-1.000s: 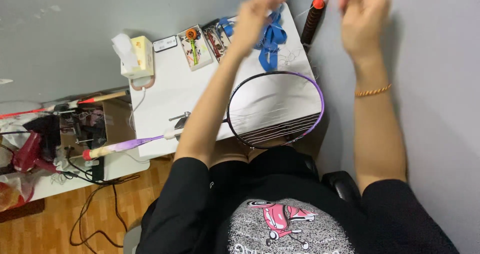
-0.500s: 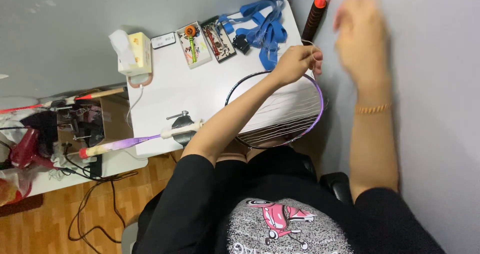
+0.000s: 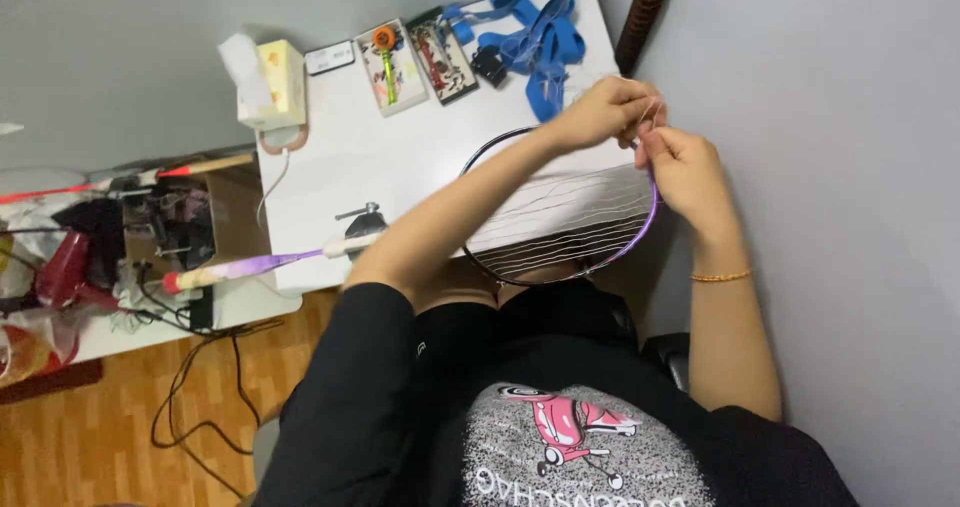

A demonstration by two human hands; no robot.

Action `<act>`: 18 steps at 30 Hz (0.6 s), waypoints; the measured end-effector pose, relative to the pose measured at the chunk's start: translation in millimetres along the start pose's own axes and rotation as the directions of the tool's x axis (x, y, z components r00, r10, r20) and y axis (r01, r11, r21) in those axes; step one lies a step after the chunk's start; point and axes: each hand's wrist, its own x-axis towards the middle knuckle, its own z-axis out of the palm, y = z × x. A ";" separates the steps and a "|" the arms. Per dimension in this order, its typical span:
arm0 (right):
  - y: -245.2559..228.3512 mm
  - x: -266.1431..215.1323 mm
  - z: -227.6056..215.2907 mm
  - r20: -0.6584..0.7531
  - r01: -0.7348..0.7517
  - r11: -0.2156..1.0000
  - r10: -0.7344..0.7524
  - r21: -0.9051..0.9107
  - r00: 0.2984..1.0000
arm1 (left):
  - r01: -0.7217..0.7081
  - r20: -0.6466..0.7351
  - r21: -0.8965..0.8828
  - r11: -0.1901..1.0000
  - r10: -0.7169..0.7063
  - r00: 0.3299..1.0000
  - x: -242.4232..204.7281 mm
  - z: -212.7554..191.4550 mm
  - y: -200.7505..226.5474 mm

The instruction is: Manually threading the string through the grommets of a badminton racket frame.

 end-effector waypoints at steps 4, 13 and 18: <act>3.8 2.1 12.2 -0.169 0.083 0.982 -0.112 -0.170 0.979 | 0.067 0.168 0.349 0.935 -0.133 0.977 -59.9 -61.2 72.9; 41.3 10.6 20.9 -0.282 0.143 0.827 0.020 0.544 0.959 | 0.474 0.032 0.490 0.731 -0.559 0.829 -239.6 -124.9 29.3; 40.8 1.3 20.5 -0.390 0.261 0.755 -0.008 0.602 0.921 | 0.608 0.073 0.160 0.778 -0.623 0.779 -260.5 -114.9 32.4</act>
